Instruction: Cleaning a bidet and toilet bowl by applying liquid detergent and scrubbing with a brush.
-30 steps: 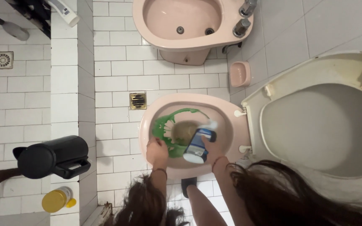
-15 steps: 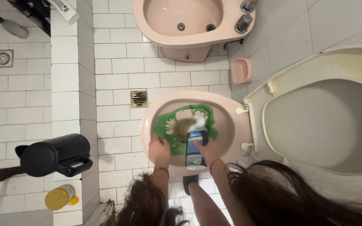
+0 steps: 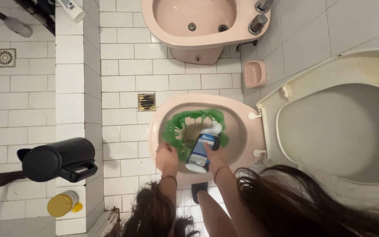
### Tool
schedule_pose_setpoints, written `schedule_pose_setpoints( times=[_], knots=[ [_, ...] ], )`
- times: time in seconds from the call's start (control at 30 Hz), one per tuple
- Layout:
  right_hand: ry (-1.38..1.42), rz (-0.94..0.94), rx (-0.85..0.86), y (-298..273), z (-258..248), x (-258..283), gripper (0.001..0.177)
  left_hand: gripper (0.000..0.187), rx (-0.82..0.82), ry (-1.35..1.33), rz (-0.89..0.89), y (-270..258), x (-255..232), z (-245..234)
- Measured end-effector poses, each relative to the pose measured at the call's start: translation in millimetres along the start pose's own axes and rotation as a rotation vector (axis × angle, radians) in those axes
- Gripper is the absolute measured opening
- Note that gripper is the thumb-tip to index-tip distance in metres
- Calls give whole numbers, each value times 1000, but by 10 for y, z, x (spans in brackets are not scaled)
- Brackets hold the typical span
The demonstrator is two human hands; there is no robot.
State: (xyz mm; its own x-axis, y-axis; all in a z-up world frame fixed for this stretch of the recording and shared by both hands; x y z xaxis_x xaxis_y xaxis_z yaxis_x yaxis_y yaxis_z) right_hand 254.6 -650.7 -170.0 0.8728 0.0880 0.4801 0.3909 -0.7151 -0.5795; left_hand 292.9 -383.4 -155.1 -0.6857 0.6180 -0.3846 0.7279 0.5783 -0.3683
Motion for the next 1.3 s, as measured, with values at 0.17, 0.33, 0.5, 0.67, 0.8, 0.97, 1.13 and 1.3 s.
schedule_pose_setpoints(
  times=[0.17,0.33,0.5,0.67,0.8,0.97,1.13,1.3],
  knots=[
    [118,115,-103,-93,-13,-68,82,20,2,-10,12,-14,7,32],
    [-62,-239,-14,209,15,9,62,21,-10,1,18,12,28,35],
    [-393,-578,231,137,330,346,66,23,13,17,-24,-18,96,10],
    [-490,-822,334,266,524,286,65,23,41,55,-47,6,176,53],
    [-985,-1062,436,15,401,374,52,22,17,38,-19,6,190,121],
    [-1444,-1415,345,265,313,410,15,23,15,45,-20,-24,212,218],
    [-1680,-1631,131,530,149,751,22,25,30,42,-12,-102,155,280],
    [-1730,-1273,148,456,-332,1229,19,28,61,30,11,-185,76,481]
  ],
)
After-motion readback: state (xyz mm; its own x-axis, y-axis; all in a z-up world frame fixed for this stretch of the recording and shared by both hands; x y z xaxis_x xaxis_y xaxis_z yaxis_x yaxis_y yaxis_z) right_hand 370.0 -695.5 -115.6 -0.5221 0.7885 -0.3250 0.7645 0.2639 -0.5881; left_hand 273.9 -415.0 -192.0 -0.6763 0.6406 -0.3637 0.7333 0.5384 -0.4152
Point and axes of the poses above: each hand's wrist, its own y-axis towards the middle knuckle, its own z-axis out of the palm, x = y × z, the point moved 10 cm from there along y, towards the middle knuckle, and after that the axes turned 13 degrees about -x, right-handed, at the moved point
